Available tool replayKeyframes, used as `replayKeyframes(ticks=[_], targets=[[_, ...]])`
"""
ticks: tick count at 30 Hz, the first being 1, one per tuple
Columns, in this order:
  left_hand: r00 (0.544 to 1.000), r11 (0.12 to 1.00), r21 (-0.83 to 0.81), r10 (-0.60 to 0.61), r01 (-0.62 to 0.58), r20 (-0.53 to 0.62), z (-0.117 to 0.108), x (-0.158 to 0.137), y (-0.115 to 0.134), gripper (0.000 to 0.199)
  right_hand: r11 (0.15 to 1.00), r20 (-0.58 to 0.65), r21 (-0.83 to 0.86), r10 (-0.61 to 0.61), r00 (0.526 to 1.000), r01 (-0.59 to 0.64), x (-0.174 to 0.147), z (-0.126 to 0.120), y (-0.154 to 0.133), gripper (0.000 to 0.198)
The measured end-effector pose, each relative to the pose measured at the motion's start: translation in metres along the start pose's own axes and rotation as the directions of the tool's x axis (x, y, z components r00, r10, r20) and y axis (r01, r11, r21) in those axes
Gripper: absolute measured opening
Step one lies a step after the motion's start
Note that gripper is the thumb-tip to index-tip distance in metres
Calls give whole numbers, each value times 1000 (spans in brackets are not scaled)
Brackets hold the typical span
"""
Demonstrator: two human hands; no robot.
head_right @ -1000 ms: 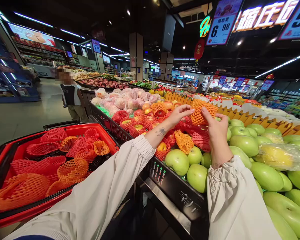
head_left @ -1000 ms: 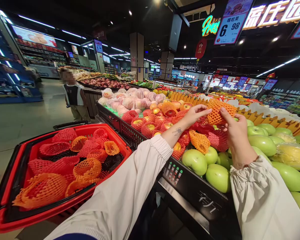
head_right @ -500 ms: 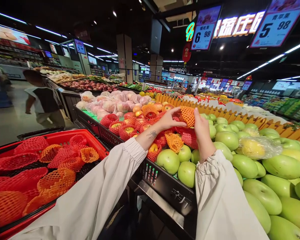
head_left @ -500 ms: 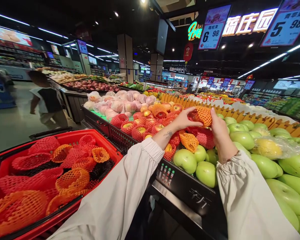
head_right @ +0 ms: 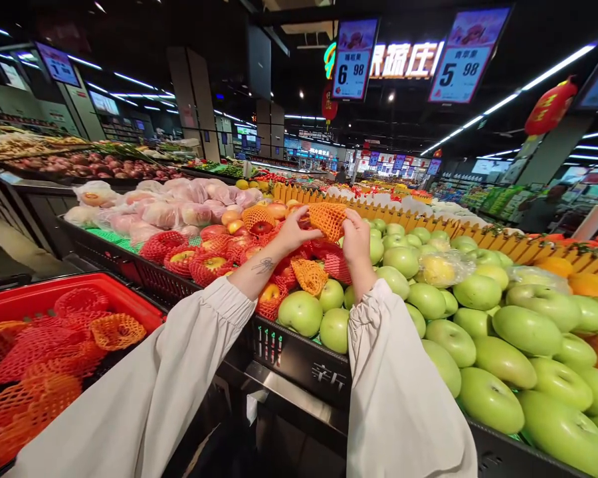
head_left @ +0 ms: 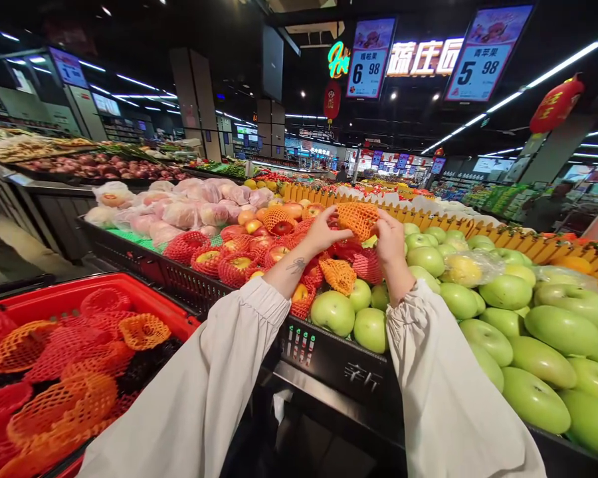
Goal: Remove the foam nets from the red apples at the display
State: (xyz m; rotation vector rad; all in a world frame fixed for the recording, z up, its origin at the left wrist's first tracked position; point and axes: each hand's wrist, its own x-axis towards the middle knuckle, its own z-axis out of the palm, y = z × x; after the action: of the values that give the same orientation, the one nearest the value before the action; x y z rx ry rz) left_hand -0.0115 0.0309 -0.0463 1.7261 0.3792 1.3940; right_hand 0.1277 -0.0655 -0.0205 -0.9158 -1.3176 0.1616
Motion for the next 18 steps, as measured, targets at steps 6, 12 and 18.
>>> replayKeyframes(ticks=[6,12,18], targets=[[989,1000,-18,4,-7,-145,-2,3,4,54,997,3,53,60,998,-60,-2,1,4,26],[993,999,-20,33,-35,-117,-6,3,3,50,996,-33,25,86,996,-85,-3,1,4,17],[991,998,-55,21,-29,-131,-7,3,4,47,995,-194,-82,34,980,-51,-2,-4,9,30]])
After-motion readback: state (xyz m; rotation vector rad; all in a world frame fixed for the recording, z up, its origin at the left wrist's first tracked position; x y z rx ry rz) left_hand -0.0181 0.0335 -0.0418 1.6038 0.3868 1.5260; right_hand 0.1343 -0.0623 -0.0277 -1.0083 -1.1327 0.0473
